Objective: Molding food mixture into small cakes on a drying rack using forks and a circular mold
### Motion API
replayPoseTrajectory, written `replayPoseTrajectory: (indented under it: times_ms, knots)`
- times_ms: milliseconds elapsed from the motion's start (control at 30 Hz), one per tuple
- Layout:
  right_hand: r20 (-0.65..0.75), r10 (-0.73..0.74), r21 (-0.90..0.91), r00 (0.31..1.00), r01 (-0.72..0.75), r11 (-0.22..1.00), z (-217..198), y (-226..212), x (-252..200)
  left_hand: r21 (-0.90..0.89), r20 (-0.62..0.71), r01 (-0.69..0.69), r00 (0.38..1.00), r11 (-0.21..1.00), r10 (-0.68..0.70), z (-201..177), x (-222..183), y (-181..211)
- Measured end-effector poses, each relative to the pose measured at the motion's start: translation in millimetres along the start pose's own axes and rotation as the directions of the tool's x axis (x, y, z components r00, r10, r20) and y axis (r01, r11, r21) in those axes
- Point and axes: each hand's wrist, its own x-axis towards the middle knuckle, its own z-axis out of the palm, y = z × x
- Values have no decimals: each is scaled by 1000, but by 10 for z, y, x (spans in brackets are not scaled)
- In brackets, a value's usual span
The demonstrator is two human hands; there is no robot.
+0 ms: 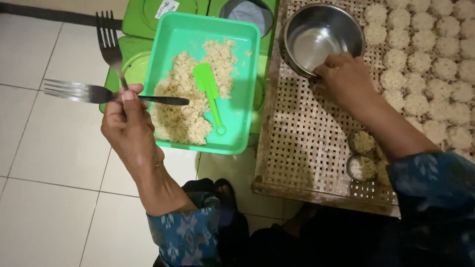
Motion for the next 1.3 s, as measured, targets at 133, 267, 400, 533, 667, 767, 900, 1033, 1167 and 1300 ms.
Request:
replayPoseTrajectory:
  times_ms: [133, 267, 400, 533, 667, 767, 900, 1033, 1167, 1300]
  knots:
    - [-177, -30, 9, 984, 33, 999, 250, 43, 24, -46, 32, -1, 999, 999, 2, 21, 6, -52]
    - [-120, 135, 421, 984, -72, 904, 86, -15, 0, -27, 38, 2, 999, 1000, -1, 66, -12, -46]
    - [83, 315, 802, 946, -251, 542, -296, -112, 62, -31, 54, 7, 999, 1000, -5, 92, 8, -67]
    - [-98, 203, 790, 974, -48, 612, -59, 71, 283, 17, 52, 6, 999, 1000, -6, 132, -12, -44]
    - [-72, 231, 468, 970, -171, 867, -82, 170, 627, -1, 56, 30, 998, 1000, -30, 148, -8, -58]
    - [-215, 232, 399, 949, -131, 907, 272, 409, 875, -34, 56, 52, 997, 998, -50, 152, 4, -77]
    - [-442, -13, -180, 897, -75, 981, 709, 755, 1176, -57, 20, 87, 996, 995, -86, 148, 33, -162]
    - [-529, 174, 404, 831, 66, 912, 802, 857, 1316, -90, 25, 72, 997, 993, -70, 129, 64, -240]
    - [-387, 122, 50, 914, -112, 993, 510, 751, 1284, -49, 5, 55, 998, 997, -55, 110, 59, -231]
    - [-431, 80, -16, 899, -96, 995, 474, 750, 1253, 17, 7, 39, 999, 999, -40, 96, 69, -250]
